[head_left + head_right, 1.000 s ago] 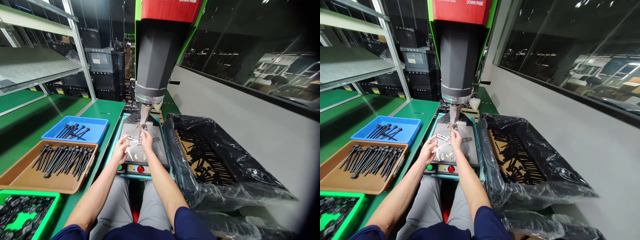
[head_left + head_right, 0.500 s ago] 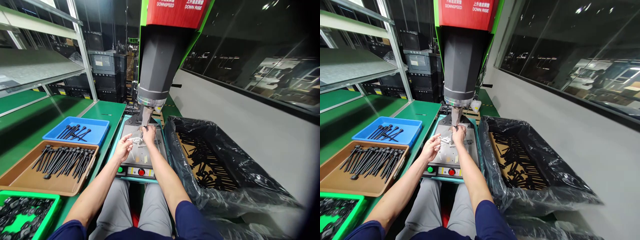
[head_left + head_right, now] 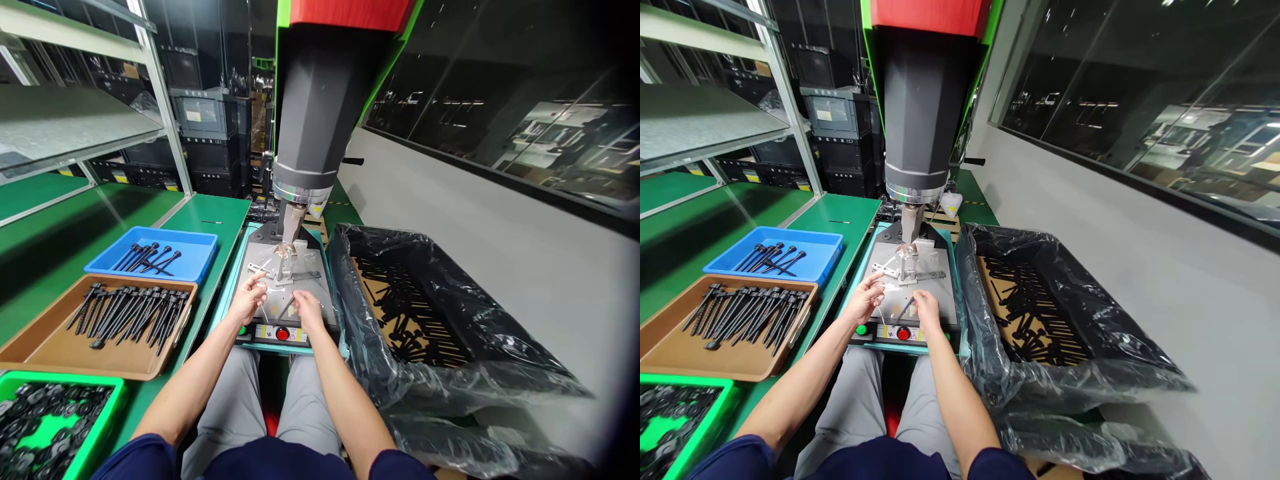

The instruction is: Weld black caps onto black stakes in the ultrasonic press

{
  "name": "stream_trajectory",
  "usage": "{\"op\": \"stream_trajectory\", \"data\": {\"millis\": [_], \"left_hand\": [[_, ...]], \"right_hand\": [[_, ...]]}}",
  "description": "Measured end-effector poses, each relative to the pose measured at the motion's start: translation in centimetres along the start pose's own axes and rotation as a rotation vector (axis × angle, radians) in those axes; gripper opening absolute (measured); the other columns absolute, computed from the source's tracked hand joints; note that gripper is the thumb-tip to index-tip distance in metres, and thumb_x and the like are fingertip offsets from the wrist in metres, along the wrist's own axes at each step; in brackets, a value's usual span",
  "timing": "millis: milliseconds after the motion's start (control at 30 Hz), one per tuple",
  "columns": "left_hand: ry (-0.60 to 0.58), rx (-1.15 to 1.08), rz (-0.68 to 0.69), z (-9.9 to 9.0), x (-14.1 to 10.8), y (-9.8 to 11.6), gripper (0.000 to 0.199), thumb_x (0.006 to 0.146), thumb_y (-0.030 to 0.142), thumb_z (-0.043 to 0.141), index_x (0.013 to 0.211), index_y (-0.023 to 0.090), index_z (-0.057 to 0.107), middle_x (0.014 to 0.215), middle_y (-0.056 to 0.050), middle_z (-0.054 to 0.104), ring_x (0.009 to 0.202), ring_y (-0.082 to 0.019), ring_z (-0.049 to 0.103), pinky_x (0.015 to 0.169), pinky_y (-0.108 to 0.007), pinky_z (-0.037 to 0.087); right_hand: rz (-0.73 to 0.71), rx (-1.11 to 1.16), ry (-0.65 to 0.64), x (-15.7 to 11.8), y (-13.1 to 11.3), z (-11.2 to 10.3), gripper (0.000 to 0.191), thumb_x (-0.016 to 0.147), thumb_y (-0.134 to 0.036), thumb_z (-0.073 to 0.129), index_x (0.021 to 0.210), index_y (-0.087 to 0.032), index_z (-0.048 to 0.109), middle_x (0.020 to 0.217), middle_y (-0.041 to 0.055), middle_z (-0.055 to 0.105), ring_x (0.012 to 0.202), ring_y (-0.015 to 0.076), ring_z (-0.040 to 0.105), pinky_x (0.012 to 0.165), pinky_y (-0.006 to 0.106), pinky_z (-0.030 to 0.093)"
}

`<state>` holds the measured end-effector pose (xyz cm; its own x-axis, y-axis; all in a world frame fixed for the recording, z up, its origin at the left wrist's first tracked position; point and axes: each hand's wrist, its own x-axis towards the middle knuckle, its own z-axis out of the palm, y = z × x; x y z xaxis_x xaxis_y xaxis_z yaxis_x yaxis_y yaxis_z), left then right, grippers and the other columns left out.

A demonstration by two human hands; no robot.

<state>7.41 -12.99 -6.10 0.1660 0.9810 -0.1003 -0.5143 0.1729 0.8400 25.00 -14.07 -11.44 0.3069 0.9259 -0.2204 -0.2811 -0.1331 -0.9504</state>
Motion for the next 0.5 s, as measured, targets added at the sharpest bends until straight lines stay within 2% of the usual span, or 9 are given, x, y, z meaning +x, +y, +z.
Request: {"op": "stream_trajectory", "data": {"millis": [67, 167, 267, 333, 367, 433, 500], "left_hand": [[0.012, 0.064, -0.011, -0.5, -0.5, -0.2, 0.070, 0.062, 0.021, 0.081, 0.127, 0.020, 0.054, 0.078, 0.003, 0.057, 0.051, -0.006, 0.056, 0.040, -0.015, 0.031], [0.066, 0.188, -0.023, -2.0, -1.7, -0.6, 0.080, 0.066, 0.027, 0.079, 0.138, 0.025, 0.044, 0.085, 0.001, 0.058, 0.059, -0.011, 0.064, 0.045, -0.017, 0.039], [0.260, 0.321, 0.041, -3.9, -3.5, -1.2, 0.075, 0.067, 0.026, 0.078, 0.135, 0.022, 0.048, 0.093, -0.003, 0.061, 0.063, -0.011, 0.064, 0.053, -0.020, 0.046], [0.382, 0.408, 0.137, -4.8, -4.9, -1.5, 0.063, 0.065, 0.022, 0.079, 0.125, 0.019, 0.057, 0.096, -0.005, 0.064, 0.067, -0.010, 0.062, 0.059, -0.021, 0.048], [0.390, 0.443, 0.175, -4.9, -5.7, -1.6, 0.055, 0.065, 0.020, 0.079, 0.117, 0.018, 0.062, 0.095, -0.006, 0.065, 0.070, -0.011, 0.062, 0.063, -0.022, 0.049], [0.279, 0.481, 0.187, -4.3, -7.4, -1.4, 0.041, 0.064, 0.018, 0.079, 0.103, 0.016, 0.069, 0.093, -0.008, 0.068, 0.078, -0.014, 0.064, 0.071, -0.025, 0.051], [0.086, 0.507, 0.161, -3.0, -8.9, -1.0, 0.035, 0.064, 0.017, 0.079, 0.098, 0.017, 0.072, 0.094, -0.010, 0.070, 0.087, -0.019, 0.065, 0.078, -0.029, 0.051]], "right_hand": [[0.089, 0.014, -0.084, -2.2, 1.8, -0.9, 0.038, 0.058, -0.046, 0.078, 0.079, -0.015, 0.066, 0.071, 0.0027, 0.066, 0.055, 0.0105, 0.054, 0.043, 0.018, 0.035], [0.224, -0.056, -0.304, -6.1, 4.0, -1.9, 0.040, 0.060, -0.045, 0.079, 0.082, -0.014, 0.069, 0.068, 0.0016, 0.065, 0.051, 0.0082, 0.051, 0.043, 0.017, 0.035], [0.274, -0.139, -0.484, -9.2, 4.4, -2.2, 0.039, 0.062, -0.043, 0.080, 0.085, -0.014, 0.070, 0.066, 0.0015, 0.065, 0.049, 0.0085, 0.050, 0.043, 0.018, 0.037], [0.153, -0.119, -0.508, -10.4, 3.3, -1.9, 0.037, 0.063, -0.041, 0.081, 0.087, -0.016, 0.069, 0.066, 0.0001, 0.064, 0.052, 0.0100, 0.052, 0.047, 0.021, 0.042], [0.052, -0.100, -0.494, -10.6, 2.5, -1.6, 0.036, 0.063, -0.039, 0.082, 0.087, -0.017, 0.068, 0.069, -0.0004, 0.064, 0.056, 0.0112, 0.054, 0.051, 0.023, 0.045], [-0.152, -0.079, -0.451, -10.7, 0.6, -0.8, 0.036, 0.062, -0.035, 0.083, 0.089, -0.020, 0.067, 0.076, -0.0001, 0.065, 0.066, 0.0143, 0.059, 0.061, 0.027, 0.050], [-0.304, -0.093, -0.424, -10.5, -1.1, 0.1, 0.036, 0.063, -0.033, 0.083, 0.092, -0.021, 0.065, 0.081, 0.0005, 0.065, 0.072, 0.0161, 0.060, 0.068, 0.029, 0.052]]}}
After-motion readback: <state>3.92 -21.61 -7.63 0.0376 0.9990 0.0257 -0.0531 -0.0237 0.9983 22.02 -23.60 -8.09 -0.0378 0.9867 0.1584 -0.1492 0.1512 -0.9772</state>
